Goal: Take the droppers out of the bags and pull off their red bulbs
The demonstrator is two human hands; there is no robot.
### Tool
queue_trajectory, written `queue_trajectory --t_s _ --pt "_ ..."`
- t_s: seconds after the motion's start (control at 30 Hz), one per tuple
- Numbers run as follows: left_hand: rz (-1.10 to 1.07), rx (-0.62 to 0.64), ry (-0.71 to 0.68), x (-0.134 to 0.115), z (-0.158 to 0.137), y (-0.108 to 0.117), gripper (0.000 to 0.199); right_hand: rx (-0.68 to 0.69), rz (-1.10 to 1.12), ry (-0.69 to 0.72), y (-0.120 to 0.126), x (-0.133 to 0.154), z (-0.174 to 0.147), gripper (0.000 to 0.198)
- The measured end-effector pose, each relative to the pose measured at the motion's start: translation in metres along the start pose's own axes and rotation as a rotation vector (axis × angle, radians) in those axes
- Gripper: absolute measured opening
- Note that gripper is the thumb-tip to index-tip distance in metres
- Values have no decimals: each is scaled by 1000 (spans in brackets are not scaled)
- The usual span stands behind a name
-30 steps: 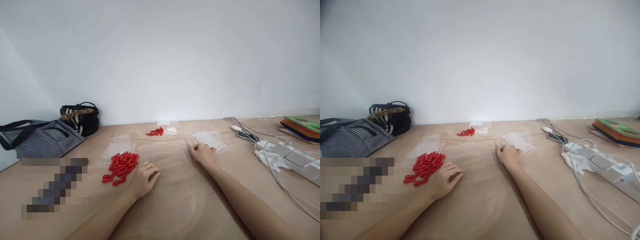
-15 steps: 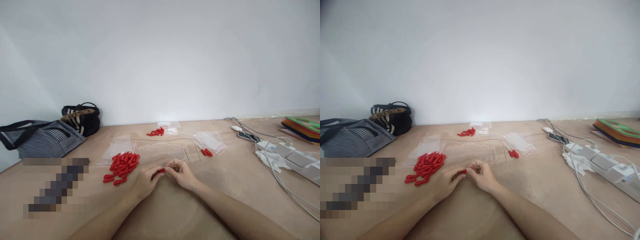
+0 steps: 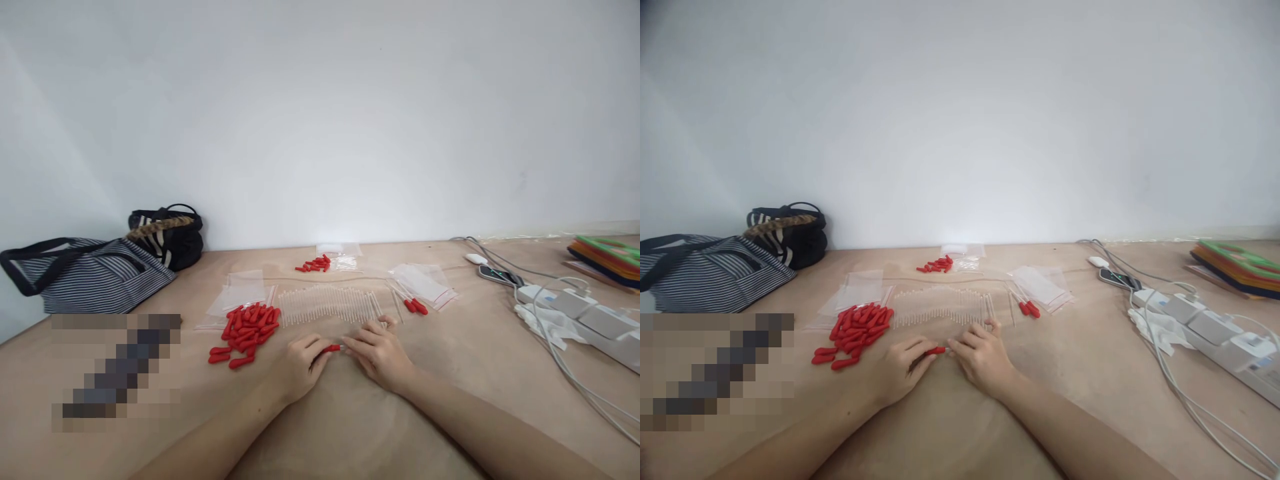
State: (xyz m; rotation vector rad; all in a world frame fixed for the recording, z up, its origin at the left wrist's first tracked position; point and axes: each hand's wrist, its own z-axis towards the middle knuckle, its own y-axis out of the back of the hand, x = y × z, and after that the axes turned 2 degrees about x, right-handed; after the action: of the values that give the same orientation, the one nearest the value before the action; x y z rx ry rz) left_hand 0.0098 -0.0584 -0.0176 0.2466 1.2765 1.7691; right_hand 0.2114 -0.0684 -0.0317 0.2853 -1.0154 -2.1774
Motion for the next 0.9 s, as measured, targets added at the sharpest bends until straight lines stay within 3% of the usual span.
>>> queue_trajectory --t_s 0.53,0.8,0.9 --pt "-1 -45 -126 5 -1 -4 24 80 101 48 -1 -3 -3 22" --pt "-32 -40 -101 5 -2 -3 24 91 144 23 -1 -1 -3 25" --pt "-39 -51 -32 10 -6 1 23 102 126 -4 5 -7 -8 25"
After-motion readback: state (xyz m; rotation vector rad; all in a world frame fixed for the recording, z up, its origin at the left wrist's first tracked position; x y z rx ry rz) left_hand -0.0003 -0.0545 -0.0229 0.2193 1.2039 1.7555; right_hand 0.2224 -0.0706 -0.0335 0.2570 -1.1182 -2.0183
